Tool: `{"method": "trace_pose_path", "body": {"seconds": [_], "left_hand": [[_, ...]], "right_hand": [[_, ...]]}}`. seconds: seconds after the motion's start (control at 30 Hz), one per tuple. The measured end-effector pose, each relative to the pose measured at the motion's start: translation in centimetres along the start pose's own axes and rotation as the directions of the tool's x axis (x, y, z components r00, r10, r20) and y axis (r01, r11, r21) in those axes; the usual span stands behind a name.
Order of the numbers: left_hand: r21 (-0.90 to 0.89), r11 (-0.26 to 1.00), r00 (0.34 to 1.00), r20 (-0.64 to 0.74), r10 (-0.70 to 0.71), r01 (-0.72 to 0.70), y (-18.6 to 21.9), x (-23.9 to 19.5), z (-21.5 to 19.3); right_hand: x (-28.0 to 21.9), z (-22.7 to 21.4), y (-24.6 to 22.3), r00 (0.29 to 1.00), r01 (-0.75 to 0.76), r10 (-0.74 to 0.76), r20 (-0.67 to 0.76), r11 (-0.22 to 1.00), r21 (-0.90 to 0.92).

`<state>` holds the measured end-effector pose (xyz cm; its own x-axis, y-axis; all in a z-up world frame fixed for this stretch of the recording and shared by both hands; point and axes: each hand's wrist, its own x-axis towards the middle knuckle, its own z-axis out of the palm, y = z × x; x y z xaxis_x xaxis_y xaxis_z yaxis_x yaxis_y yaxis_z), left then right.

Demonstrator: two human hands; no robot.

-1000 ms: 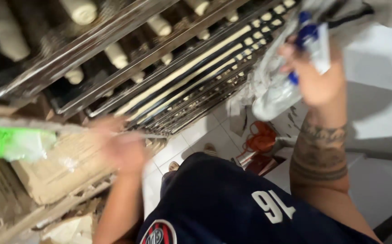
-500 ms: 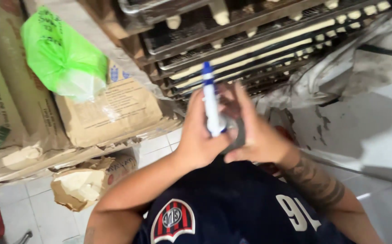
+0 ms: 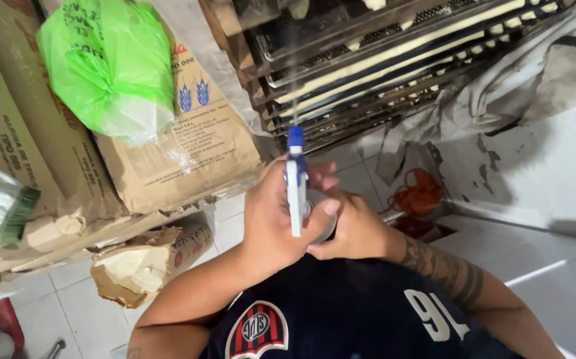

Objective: The person holds a spray bottle and sprays liquid onto trays of dough arranged on a metal rack. The person moves the bottle across the trays to apply the liquid evenly.

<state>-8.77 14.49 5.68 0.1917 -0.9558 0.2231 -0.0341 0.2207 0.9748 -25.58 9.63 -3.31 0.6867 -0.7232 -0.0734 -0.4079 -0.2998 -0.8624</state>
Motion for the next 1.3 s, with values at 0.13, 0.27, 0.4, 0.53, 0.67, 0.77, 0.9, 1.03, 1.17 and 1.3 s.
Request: {"method": "trace_pose_path", "body": {"seconds": [0.13, 0.27, 0.4, 0.53, 0.67, 0.77, 0.9, 1.03, 1.17, 1.3], "left_hand": [[0.087, 0.993, 0.996, -0.043, 0.081, -0.077, 2.1, 0.2, 2.0], [0.136, 0.988, 0.996, -0.037, 0.079, -0.073, 0.0, -0.1, 4.4], [0.137, 0.99, 0.999, -0.043, -0.005, 0.011, 2.0, 0.9, 6.8], [0.147, 0.987, 0.997, -0.05, -0.064, 0.071, 1.7, 0.7, 8.4], [0.17, 0.985, 1.0, -0.008, 0.012, -0.011, 1.9, 2.0, 10.4], [0.173, 0.984, 0.997, 0.062, 0.035, -0.045, 0.7, 2.6, 11.3], [0.175, 0.979, 0.986, 0.148, 0.078, -0.104, 1.2, 3.6, 13.1], [0.314, 0.944, 0.968, 0.252, 0.018, -0.099, 2.5, 4.6, 14.5], [0.302, 0.941, 0.969, 0.233, 0.082, -0.152, 1.6, 5.1, 15.6], [0.279, 0.95, 0.948, 0.314, 0.048, -0.14, 1.9, 6.2, 16.7]], "right_hand": [[-1.1, -1.5, 0.0, 0.994, 0.095, -0.097, -0.04, 0.994, -0.058], [-2.2, -3.3, -0.8, 0.997, 0.074, -0.074, 0.005, 0.997, 0.034], [-3.6, -4.6, 1.4, 0.999, 0.054, -0.053, -0.007, 0.994, 0.099], [-4.0, -6.5, 1.5, 0.997, 0.073, -0.07, -0.041, 0.994, 0.079], [-5.3, -7.5, 2.9, 0.998, 0.036, -0.029, -0.053, 0.99, 0.133], [-5.3, -8.2, 3.1, 0.995, 0.031, -0.024, -0.096, 0.997, 0.071], [-5.9, -9.4, 3.6, 0.988, 0.034, -0.015, -0.152, 0.993, 0.117], [-6.9, -9.9, 5.3, 0.953, 0.24, -0.226, -0.202, 0.97, 0.046], [-7.5, -10.5, 5.2, 0.967, 0.123, -0.117, -0.226, 0.992, 0.014], [-7.8, -10.9, 5.8, 0.926, 0.198, -0.19, -0.325, 0.98, -0.011]]}}
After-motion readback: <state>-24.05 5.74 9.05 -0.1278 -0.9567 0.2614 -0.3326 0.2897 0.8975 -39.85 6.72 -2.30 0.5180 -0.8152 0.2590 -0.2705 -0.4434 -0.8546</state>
